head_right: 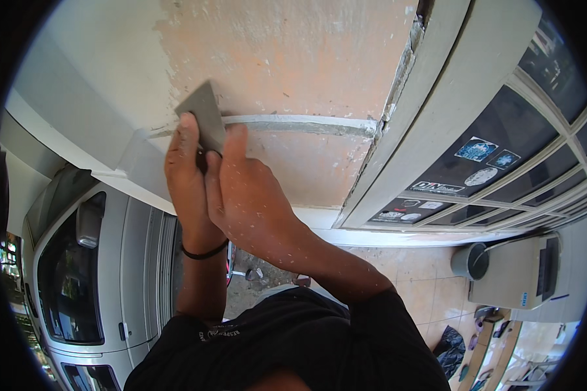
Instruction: Scraping old paint or plaster from a wall using a putty knife/scraper tool.
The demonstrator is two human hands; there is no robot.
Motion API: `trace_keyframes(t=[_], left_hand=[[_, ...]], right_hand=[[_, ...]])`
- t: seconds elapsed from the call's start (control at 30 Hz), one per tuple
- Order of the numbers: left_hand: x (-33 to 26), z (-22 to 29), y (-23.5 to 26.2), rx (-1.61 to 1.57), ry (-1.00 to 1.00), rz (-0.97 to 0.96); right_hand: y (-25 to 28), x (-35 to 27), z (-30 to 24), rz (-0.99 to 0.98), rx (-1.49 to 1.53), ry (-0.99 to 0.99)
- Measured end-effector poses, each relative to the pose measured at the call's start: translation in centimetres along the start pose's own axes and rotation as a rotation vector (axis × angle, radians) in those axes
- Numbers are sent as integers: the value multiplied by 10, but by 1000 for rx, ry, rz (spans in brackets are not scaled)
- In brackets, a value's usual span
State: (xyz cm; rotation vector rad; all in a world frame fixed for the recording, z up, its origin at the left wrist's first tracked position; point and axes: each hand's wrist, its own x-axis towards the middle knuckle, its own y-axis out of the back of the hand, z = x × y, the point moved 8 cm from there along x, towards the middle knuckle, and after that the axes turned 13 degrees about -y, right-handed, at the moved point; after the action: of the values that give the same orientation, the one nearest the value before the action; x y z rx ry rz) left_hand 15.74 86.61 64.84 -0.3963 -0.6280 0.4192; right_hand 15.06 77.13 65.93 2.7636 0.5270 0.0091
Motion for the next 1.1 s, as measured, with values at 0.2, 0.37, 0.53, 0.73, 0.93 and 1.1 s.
trace_keyframes(t=[0.2,0.37,0.53,0.73,0.93,1.1], left_hand=[[-4,-10,4,61,48,-64],[-2,-6,1,-16,54,22],[-4,-6,0,0,64,28],[2,-10,2,-19,45,6],[14,2,2,11,-8,8],[-3,-12,10,135,-20,100]], right_hand=[[0,-1,14,163,62,180],[0,1,11,119,14,118],[-1,-4,14,153,28,125],[3,-2,8,171,68,178],[3,7,-5,120,42,106],[-5,6,17,137,34,128]])
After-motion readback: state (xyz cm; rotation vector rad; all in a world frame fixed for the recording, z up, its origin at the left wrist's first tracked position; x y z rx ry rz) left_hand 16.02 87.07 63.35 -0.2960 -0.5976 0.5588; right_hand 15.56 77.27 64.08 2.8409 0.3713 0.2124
